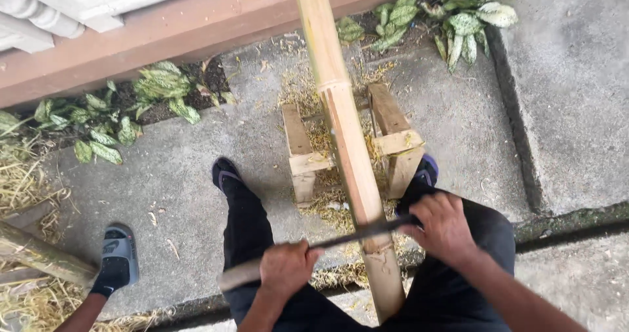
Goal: The recorder uses a machete to strip the outer bark or nodes from a length of bamboo.
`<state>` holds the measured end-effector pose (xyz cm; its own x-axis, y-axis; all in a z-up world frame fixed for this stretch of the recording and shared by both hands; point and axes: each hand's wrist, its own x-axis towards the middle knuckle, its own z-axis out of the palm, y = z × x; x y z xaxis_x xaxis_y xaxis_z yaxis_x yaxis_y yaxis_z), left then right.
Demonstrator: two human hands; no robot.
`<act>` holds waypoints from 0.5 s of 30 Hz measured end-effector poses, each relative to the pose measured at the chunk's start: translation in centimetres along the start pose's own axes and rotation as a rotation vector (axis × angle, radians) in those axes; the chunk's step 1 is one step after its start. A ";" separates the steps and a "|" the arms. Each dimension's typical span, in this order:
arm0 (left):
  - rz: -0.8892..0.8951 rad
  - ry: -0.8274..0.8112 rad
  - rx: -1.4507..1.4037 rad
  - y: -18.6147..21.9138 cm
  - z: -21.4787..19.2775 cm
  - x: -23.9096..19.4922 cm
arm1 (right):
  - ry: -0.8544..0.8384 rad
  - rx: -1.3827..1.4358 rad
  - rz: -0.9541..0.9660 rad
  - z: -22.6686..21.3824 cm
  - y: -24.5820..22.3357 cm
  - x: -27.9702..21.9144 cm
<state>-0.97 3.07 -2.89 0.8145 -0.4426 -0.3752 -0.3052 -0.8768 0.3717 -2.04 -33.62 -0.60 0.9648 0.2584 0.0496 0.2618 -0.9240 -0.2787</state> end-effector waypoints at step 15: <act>-0.183 -0.060 0.078 -5.6 -12.8 21.0 | -0.271 -0.351 0.122 0.2 8.2 26.1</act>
<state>24.19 1.05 -1.98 0.8296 -0.2826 -0.4815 -0.1935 -0.9545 0.2268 25.27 -34.38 -1.79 0.9596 0.1634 -0.2292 0.1852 -0.9797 0.0770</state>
